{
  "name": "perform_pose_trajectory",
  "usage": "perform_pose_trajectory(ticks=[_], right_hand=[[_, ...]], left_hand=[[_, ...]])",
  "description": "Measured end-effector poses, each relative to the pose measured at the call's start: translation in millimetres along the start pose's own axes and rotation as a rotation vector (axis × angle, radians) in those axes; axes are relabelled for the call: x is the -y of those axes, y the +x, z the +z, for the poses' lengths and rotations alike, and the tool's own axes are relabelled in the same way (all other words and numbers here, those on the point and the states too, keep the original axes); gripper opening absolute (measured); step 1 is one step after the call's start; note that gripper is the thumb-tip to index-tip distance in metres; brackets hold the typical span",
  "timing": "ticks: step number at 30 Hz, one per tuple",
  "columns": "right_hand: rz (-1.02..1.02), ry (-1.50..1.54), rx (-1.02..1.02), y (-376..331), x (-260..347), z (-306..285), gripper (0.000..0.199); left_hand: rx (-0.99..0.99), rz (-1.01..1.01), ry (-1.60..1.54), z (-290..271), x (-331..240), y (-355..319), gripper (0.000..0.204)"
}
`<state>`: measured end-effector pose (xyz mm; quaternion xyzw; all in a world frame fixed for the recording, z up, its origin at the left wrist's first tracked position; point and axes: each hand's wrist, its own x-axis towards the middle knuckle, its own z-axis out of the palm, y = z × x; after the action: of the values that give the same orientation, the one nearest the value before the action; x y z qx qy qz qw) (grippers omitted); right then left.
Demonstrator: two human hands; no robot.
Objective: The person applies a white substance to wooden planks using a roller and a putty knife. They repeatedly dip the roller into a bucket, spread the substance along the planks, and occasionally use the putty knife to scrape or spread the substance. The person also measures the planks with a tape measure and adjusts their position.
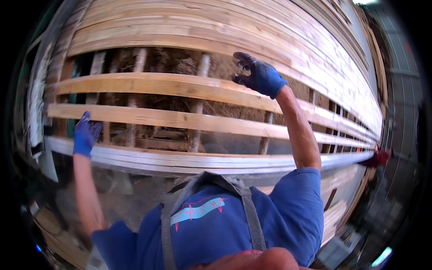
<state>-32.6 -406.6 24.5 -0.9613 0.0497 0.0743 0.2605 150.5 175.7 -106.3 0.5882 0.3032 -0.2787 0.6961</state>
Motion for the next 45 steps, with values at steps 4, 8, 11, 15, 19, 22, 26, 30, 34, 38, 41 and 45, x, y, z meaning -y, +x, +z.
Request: perform_pose_trajectory(ticks=[4, 8, 11, 15, 19, 22, 26, 30, 34, 38, 41, 45], right_hand=[[0.137, -0.077, -0.151, -87, -17, -10, 0.053], [0.21, -0.057, -0.28, -153, -24, 2, 0.043], [0.249, -0.125, -0.179, -189, -10, 20, 0.046], [0.17, -0.217, -0.171, -183, -10, 42, 0.058], [0.128, -0.278, -0.216, -148, -24, 66, 0.071], [0.149, -0.408, -0.189, -143, -22, 97, 0.077], [0.189, -0.376, 0.007, -156, -13, 96, 0.08], [0.025, -0.337, -0.194, -150, 16, 74, 0.075], [0.104, -0.332, -0.011, -167, -4, 111, 0.055], [0.115, -0.288, -0.053, -162, -13, 124, 0.043], [0.03, -0.365, -0.177, -143, -30, 122, 0.04], [0.152, -0.384, -0.288, -77, -59, 117, 0.023]], left_hand=[[-0.09, 0.016, 0.205, 20, -26, -38, 0.023], [-0.03, 0.053, 0.268, -5, -17, -27, 0.022], [-0.047, 0.021, 0.299, 1, -10, -18, 0.023], [-0.203, 0.104, 0.372, 14, 1, 31, 0.023], [-0.173, -0.013, 0.445, 9, -9, 26, 0.024], [-0.172, -0.022, 0.341, 22, -8, 8, 0.021], [-0.096, -0.001, 0.388, 20, -9, 3, 0.02], [-0.015, -0.151, 0.328, 7, 17, 4, 0.03], [0.005, -0.081, 0.467, 33, -5, -5, 0.034], [0.009, -0.045, 0.316, 18, 4, 9, 0.029], [0.138, 0.062, 0.307, 33, 0, 23, 0.027], [0.192, 0.068, 0.562, 128, -32, 31, 0.041]])
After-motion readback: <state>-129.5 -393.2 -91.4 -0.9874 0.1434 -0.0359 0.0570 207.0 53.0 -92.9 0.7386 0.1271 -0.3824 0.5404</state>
